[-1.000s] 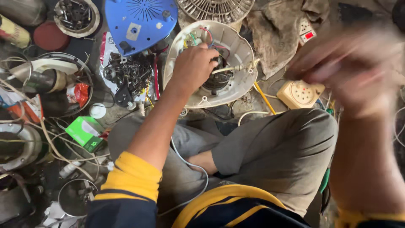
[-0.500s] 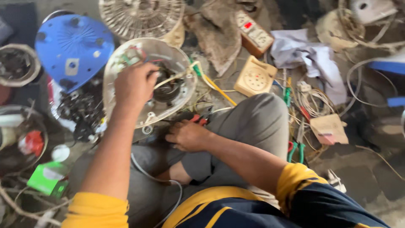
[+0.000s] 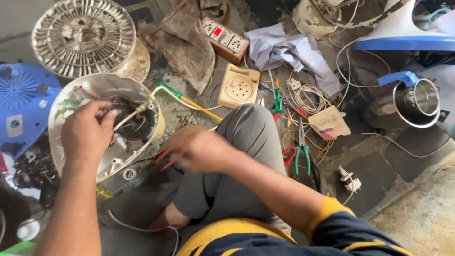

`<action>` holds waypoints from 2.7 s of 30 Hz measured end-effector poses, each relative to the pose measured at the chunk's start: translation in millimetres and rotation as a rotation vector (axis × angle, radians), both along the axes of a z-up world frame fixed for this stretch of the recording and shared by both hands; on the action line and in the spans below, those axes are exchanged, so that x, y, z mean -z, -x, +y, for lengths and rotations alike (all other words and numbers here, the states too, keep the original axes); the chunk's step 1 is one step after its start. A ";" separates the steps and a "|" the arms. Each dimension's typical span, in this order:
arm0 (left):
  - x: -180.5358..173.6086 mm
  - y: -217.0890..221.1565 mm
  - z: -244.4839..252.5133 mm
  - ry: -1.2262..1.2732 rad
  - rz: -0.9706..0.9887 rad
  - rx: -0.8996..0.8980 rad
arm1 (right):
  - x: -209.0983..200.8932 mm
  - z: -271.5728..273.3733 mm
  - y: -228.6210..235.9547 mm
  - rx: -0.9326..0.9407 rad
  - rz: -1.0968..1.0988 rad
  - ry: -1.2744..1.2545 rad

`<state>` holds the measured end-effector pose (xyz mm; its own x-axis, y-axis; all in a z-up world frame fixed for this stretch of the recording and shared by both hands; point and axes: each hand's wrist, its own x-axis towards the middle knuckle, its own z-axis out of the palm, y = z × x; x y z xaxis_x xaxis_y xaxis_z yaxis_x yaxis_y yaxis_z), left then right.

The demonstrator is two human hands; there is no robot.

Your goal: The person disassembles the base of a small appliance, removes the blue plastic cover using a screwdriver and pliers, and then works on the internal wiring and motor components with various tools.

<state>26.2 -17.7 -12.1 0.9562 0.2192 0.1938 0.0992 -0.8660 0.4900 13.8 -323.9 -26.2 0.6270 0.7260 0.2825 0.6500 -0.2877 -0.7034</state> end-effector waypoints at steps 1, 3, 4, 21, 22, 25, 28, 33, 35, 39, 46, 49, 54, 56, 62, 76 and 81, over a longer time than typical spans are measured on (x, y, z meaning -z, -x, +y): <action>-0.7 0.7 -0.8 0.011 0.000 -0.001 | -6.0 -27.6 -9.7 0.134 0.169 -0.084; -2.3 1.7 -3.4 0.032 0.003 -0.006 | -5.9 -80.2 -34.4 0.748 -0.057 0.027; -2.7 1.6 -5.3 0.052 0.025 -0.021 | -3.2 -113.8 -60.9 0.754 -0.253 -0.097; 26.2 -11.7 -7.0 0.110 -0.123 -0.124 | 110.9 -278.2 -94.8 1.261 -0.130 -0.263; 27.6 -12.2 -9.0 0.126 -0.136 -0.121 | 88.2 -282.1 -105.7 1.213 -0.116 -0.397; 24.0 -10.7 -5.8 0.145 -0.150 -0.104 | -0.7 -254.0 -141.2 0.884 0.087 -0.787; 23.7 -8.6 -2.4 0.162 -0.147 -0.108 | -73.2 -155.7 -174.6 0.604 0.221 -0.771; 30.8 -6.1 -3.9 0.205 -0.177 -0.121 | -116.7 47.3 -124.2 0.114 -0.313 -0.256; 29.8 -5.9 -3.1 0.209 -0.171 -0.126 | -128.1 101.6 -104.9 -0.041 -0.287 -0.193; 27.9 -8.8 -0.2 0.231 -0.180 -0.109 | -147.1 144.3 -88.2 -0.100 -0.201 -0.088; 30.8 -6.7 -1.8 0.226 -0.183 -0.123 | -141.7 157.8 -88.0 -0.029 -0.260 -0.097; 29.7 -6.2 -0.7 0.250 -0.172 -0.129 | -136.5 161.7 -87.7 -0.025 -0.288 -0.144; 29.1 -6.6 -0.7 0.252 -0.171 -0.121 | -131.1 166.8 -92.5 0.003 -0.300 -0.158; 30.2 -5.9 0.1 0.262 -0.178 -0.113 | -128.8 169.0 -93.5 -0.002 -0.308 -0.165; 30.7 -6.3 0.7 0.256 -0.197 -0.102 | -130.4 173.2 -93.4 0.027 -0.331 -0.146; 27.2 -5.1 -0.1 0.255 -0.150 -0.131 | -150.5 179.9 -85.9 -0.143 -0.172 -0.091; 25.0 -6.1 0.1 0.276 -0.132 -0.137 | -159.3 182.9 -82.2 -0.129 -0.338 -0.050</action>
